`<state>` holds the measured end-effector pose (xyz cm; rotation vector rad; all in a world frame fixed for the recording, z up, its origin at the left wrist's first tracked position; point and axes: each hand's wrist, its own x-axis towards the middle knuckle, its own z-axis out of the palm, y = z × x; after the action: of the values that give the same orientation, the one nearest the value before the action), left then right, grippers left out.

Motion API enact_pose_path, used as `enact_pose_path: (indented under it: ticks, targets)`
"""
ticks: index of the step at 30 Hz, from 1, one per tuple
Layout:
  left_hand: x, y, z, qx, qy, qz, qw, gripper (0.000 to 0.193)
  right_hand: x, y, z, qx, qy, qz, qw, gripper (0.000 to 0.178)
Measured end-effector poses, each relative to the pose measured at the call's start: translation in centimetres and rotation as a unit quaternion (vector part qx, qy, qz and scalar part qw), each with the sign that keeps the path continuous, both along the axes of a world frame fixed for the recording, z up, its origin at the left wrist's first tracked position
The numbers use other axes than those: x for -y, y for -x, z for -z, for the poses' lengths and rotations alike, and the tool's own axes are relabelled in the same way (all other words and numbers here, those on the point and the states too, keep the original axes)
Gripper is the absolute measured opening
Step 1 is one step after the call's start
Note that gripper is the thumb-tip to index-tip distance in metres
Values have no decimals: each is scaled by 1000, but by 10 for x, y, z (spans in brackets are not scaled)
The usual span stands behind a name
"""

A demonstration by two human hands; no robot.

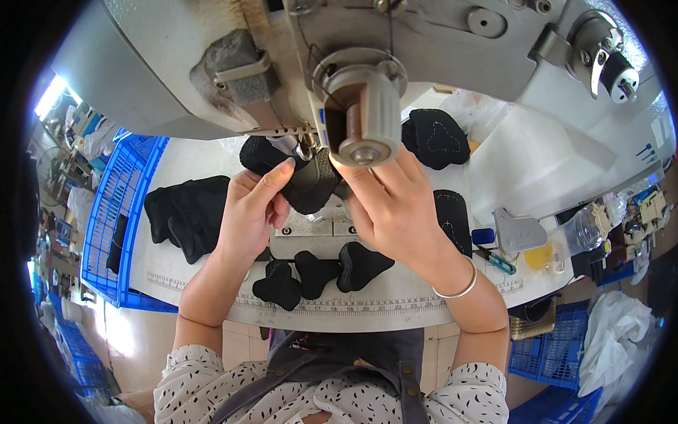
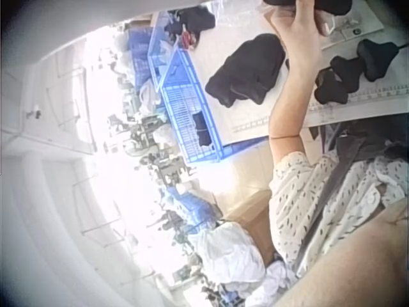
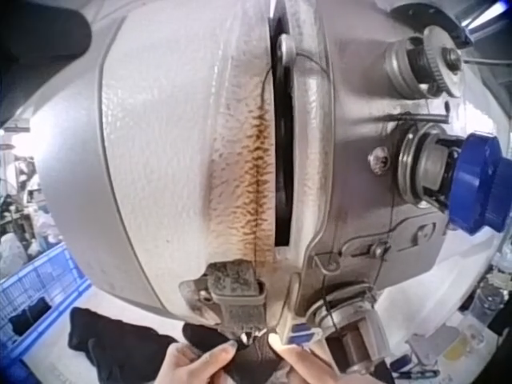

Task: Stitching together black fabric shoe components using an industrial sewing machine.

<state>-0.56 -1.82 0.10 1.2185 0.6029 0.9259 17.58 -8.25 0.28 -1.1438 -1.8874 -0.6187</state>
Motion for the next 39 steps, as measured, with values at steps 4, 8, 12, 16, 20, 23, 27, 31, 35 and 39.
enact_pose_path:
  ticks: [4, 8, 12, 16, 20, 23, 27, 31, 35, 39]
  targets:
    - [-1, -2, 3, 10, -4, -6, 1000, 26, 0, 1, 1, 2, -12, 3, 1000, 42]
    - [5, -6, -1, -7, 2, -24, 1000, 28, -2, 2, 1, -10, -21, -9, 1000, 41]
    - [-6, -6, 0, -28, -54, -62, 996, 28, -3, 5, -2, -8, -3, -26, 1000, 37]
    - [-64, 42, 0, -91, -114, -153, 977, 25, -1, 3, -6, -10, -1, -64, 998, 32]
    - [-70, 127, 5, -170, -89, -145, 971, 30, 8, -1, -8, -36, 28, -54, 997, 29]
    - [-57, 162, 37, -339, -63, -169, 923, 38, 11, -1, -9, -49, 48, -59, 996, 28]
    - [-46, 171, 73, -513, -194, -263, 794, 47, 17, 2, -9, -51, 41, -47, 997, 28]
    - [-24, 151, 58, -605, -298, -386, 629, 51, 45, -6, 8, -47, 54, 16, 997, 29]
    - [4, 123, 74, -460, -365, -216, 780, 29, 73, -35, 46, -152, 214, 133, 956, 21]
    - [18, 107, 84, -557, -379, -180, 716, 32, 97, -59, 85, -30, 267, 374, 888, 34]
